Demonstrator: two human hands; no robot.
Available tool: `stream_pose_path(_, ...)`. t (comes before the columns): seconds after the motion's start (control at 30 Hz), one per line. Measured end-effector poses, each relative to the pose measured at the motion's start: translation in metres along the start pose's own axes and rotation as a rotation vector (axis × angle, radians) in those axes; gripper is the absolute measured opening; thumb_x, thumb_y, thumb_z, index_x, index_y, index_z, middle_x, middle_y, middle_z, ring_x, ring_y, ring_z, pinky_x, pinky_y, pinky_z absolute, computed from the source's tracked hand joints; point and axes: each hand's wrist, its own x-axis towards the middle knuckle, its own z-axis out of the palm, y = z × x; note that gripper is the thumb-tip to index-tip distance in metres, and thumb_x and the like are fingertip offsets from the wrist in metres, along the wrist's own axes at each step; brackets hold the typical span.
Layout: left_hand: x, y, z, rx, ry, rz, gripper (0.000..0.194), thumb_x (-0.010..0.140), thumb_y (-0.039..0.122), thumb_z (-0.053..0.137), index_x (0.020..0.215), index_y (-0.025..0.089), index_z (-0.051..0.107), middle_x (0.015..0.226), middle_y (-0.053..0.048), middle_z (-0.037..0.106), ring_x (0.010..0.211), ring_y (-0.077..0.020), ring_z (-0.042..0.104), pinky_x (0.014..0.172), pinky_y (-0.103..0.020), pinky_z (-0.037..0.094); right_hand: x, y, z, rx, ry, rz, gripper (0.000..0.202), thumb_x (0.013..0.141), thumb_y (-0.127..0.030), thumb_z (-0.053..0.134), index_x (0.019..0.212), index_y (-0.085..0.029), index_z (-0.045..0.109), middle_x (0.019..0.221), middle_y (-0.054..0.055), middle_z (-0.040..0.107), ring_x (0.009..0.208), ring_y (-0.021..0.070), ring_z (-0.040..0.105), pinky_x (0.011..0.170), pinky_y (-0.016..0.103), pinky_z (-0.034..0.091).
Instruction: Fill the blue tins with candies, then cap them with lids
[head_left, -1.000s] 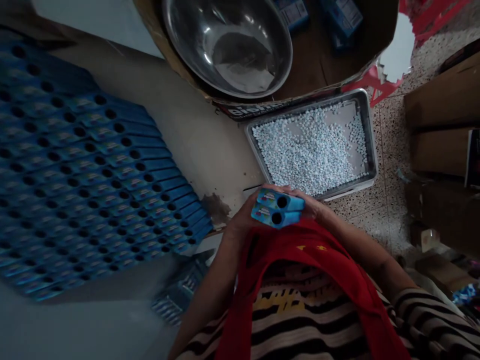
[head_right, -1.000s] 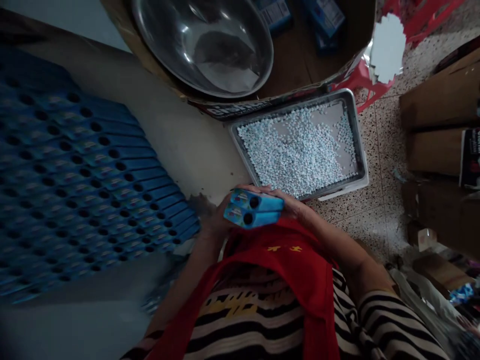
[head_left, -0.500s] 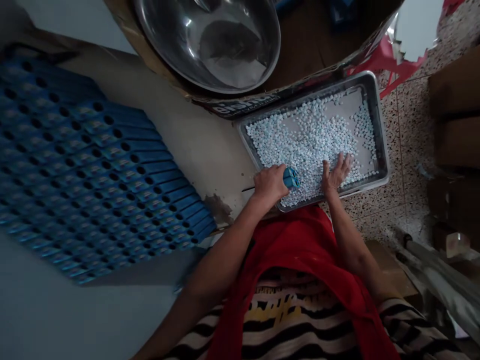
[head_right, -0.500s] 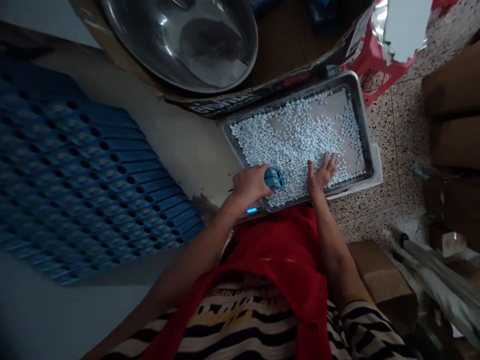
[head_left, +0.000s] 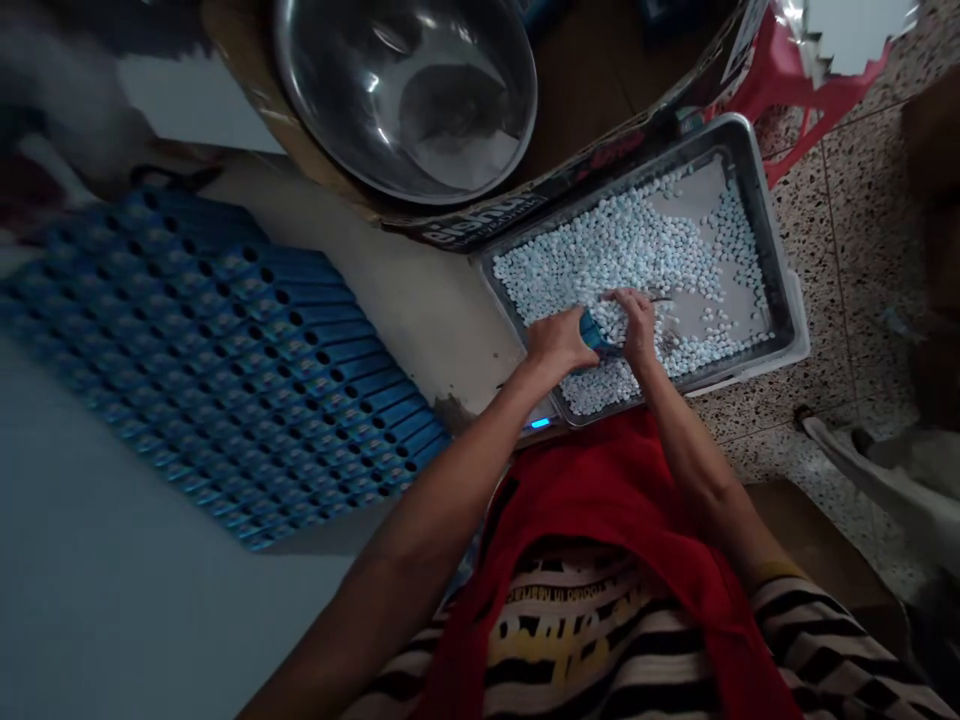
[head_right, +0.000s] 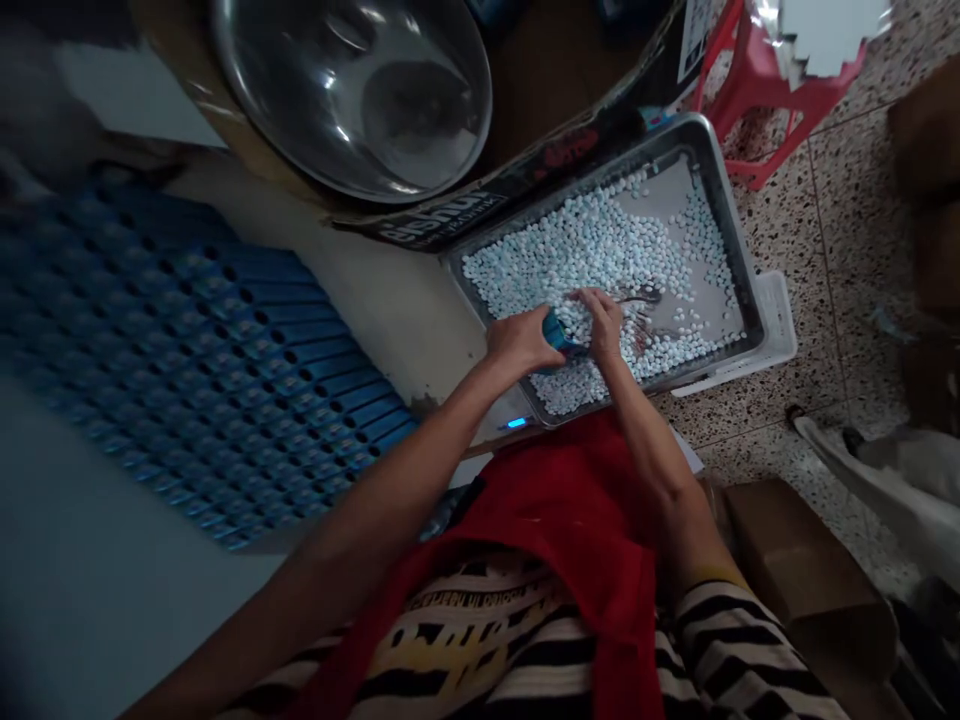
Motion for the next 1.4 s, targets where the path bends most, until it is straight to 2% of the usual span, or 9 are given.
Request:
stream_pose_path(0.13,-0.014,-0.012,-0.012,0.019,0.142,0.195,0.062,0.061,0.024,0.095,0.116,0.023,0.069,0.117,-0.012,0.077,0.119,-0.0414,0.072,0.103,-0.046,0.055,-0.009,-0.04,0.012,0.185,-0.077,-0.014,0.037,0.098,-0.062,0.065,0.088,-0.027,0.073,0.106,0.006,0.079,0.118,0.028,0.072,0.12,0.054,0.051)
stream_pose_path(0.3,-0.015,-0.009,-0.01,-0.137,0.237,0.324,0.061,0.069,0.019,0.089,0.126,0.022,0.068,0.131,-0.013,0.076,0.129,-0.0388,0.069,0.114,-0.047,0.052,-0.009,-0.079,0.011,0.221,0.075,-0.011,0.064,0.101,-0.084,0.045,0.106,-0.025,0.072,0.132,0.01,0.073,0.135,0.0314,0.068,0.115,0.056,0.056)
stream_pose_path(0.43,-0.005,-0.011,0.001,-0.298,0.313,0.358,0.06,0.072,0.02,0.09,0.128,0.024,0.068,0.134,-0.013,0.075,0.134,-0.0369,0.067,0.119,-0.047,0.051,0.0,-0.088,0.003,0.215,0.09,0.027,0.075,0.102,-0.089,0.038,0.114,-0.024,0.074,0.13,0.01,0.075,0.13,0.0302,0.073,0.103,0.049,0.063)
stream_pose_path(0.63,0.008,-0.027,0.018,-0.378,0.369,0.48,0.068,0.069,0.027,0.095,0.131,0.025,0.067,0.13,-0.01,0.077,0.124,-0.0337,0.073,0.11,-0.047,0.058,0.004,-0.096,0.002,0.352,0.083,0.051,0.065,0.099,-0.088,0.053,0.1,-0.026,0.075,0.103,0.004,0.079,0.108,0.0251,0.08,0.092,0.042,0.067)
stream_pose_path(0.9,0.018,-0.039,0.03,-0.345,0.443,0.5,0.069,0.069,0.037,0.099,0.128,0.024,0.066,0.124,-0.008,0.078,0.114,-0.0321,0.076,0.101,-0.046,0.063,-0.004,-0.112,0.009,0.4,0.042,-0.005,0.053,0.098,-0.08,0.064,0.096,-0.028,0.074,0.109,0.004,0.08,0.114,0.0259,0.078,0.102,0.047,0.065)
stream_pose_path(1.13,0.027,-0.038,0.029,-0.341,0.469,0.559,0.069,0.065,0.024,0.096,0.127,0.028,0.065,0.128,-0.007,0.075,0.122,-0.0324,0.073,0.109,-0.047,0.06,-0.013,-0.105,0.016,0.154,-0.092,-0.197,0.052,0.098,-0.077,0.061,0.081,-0.029,0.069,0.107,0.005,0.079,0.121,0.0297,0.072,0.121,0.056,0.051)
stream_pose_path(1.23,0.03,-0.041,0.029,-0.376,0.507,0.578,0.07,0.064,0.024,0.097,0.126,0.027,0.063,0.131,-0.009,0.073,0.127,-0.0329,0.07,0.114,-0.049,0.058,-0.027,-0.104,0.016,0.012,-0.2,-0.26,0.049,0.1,-0.074,0.061,0.08,-0.031,0.073,0.116,0.003,0.082,0.139,0.0313,0.066,0.131,0.059,0.041)
stream_pose_path(1.33,0.024,-0.053,0.032,-0.456,0.459,0.523,0.072,0.067,0.034,0.099,0.129,0.027,0.061,0.127,-0.007,0.074,0.121,-0.0309,0.073,0.108,-0.046,0.061,-0.028,-0.103,-0.001,-0.167,-0.312,-0.325,0.045,0.107,-0.067,0.057,0.091,-0.032,0.08,0.139,0.0,0.079,0.159,0.0299,0.052,0.138,0.061,0.032)
stream_pose_path(1.4,0.013,-0.065,0.033,-0.526,0.444,0.445,0.075,0.068,0.042,0.099,0.13,0.028,0.059,0.124,-0.006,0.075,0.113,-0.0292,0.075,0.099,-0.044,0.063,-0.01,-0.097,-0.023,-0.335,-0.241,-0.355,0.044,0.109,-0.065,0.054,0.1,-0.032,0.081,0.143,0.003,0.077,0.156,0.0309,0.055,0.135,0.064,0.035)
